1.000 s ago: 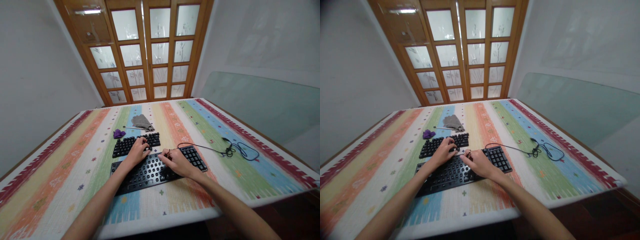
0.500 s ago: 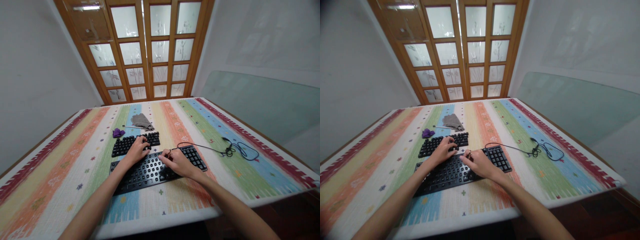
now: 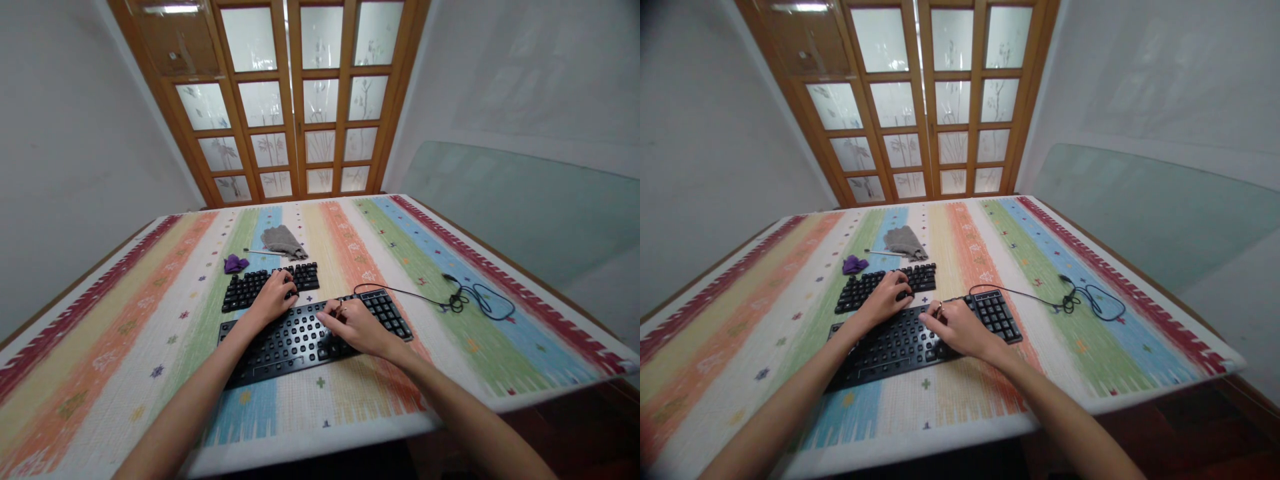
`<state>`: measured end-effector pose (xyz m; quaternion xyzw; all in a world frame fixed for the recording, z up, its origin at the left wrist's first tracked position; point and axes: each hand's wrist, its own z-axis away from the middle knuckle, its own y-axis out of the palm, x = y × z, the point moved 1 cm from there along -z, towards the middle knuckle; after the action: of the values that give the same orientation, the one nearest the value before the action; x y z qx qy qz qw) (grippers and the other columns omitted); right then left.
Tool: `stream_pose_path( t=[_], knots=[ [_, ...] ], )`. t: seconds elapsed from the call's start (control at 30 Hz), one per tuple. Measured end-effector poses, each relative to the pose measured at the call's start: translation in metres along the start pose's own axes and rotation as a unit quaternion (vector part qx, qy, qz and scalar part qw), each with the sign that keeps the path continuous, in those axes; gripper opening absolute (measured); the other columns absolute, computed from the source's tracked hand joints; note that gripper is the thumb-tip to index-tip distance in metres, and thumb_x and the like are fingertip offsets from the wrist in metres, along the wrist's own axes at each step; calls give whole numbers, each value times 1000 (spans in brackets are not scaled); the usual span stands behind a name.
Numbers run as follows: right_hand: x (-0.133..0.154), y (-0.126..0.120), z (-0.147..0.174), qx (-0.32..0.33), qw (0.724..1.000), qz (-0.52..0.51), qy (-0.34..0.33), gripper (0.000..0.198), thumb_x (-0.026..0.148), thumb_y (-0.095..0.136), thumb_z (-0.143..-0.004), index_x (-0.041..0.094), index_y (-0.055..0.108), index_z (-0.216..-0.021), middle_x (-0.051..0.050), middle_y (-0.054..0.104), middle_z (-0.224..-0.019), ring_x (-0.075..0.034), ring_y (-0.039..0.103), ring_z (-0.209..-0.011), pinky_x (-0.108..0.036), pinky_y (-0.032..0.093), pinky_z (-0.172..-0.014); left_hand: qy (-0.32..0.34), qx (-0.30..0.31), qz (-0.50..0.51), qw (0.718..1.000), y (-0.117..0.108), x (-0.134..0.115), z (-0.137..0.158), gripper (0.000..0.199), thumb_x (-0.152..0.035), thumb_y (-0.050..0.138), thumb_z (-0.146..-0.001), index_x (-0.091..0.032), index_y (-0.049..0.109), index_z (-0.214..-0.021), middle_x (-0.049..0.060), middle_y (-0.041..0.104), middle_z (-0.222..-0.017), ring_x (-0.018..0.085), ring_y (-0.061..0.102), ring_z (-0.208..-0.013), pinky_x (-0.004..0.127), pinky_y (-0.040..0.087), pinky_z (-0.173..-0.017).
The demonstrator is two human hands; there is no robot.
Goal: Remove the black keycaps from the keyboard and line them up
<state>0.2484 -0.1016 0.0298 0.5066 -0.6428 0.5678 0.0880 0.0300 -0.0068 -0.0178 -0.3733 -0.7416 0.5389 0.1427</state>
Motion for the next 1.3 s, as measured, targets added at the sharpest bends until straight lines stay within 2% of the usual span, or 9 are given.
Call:
stream_pose_path(
  t=[0.23, 0.47, 0.83, 1.1, 1.3],
  knots=[
    [2, -3, 1, 4, 1000, -11, 12, 38, 40, 49, -96, 16, 62, -70, 2, 57, -57, -11, 50, -50, -24, 36, -58, -1, -4, -5, 1000, 0, 1, 0, 2, -18, 65, -80, -17, 66, -82, 7, 53, -101, 24, 50, -97, 43, 47, -90],
    [1, -6, 6, 4, 1000, -15, 20, 38, 40, 49, -96, 17, 62, -69, 1, 58, -56, -12, 53, -54, -24, 37, -58, 19, -5, 5, 1000, 2, 0, 0, 12, -17, 64, -82, -17, 69, -93, 8, 53, -103, 24, 50, -97, 42, 48, -90],
    [2, -8, 9, 17, 999, -28, 33, 33, 35, 51, -95, 16, 61, -70, 2, 58, -58, -11, 52, -54, -24, 38, -61, 29, -3, -2, 1000, 5, 1, -2, 10, -17, 63, -83, -17, 71, -89, 8, 53, -101, 23, 49, -95, 40, 48, -88],
    [-8, -5, 21, 59, 988, -98, 104, 36, 41, 53, -94, 16, 60, -68, 2, 56, -57, -10, 49, -52, -23, 35, -54, 19, -6, 5, 1000, 1, 0, 1, 15, -17, 65, -82, -17, 70, -96, 9, 55, -103, 24, 50, -97, 42, 48, -89],
    [-17, -1, 33, 71, 974, -153, 150, 35, 45, 54, -93, 17, 60, -74, 2, 57, -59, -10, 51, -52, -22, 38, -53, 6, -32, 54, 998, -20, -23, 15, 15, -21, 58, -88, -18, 68, -99, 8, 57, -104, 22, 52, -98, 44, 47, -93]
  ],
)
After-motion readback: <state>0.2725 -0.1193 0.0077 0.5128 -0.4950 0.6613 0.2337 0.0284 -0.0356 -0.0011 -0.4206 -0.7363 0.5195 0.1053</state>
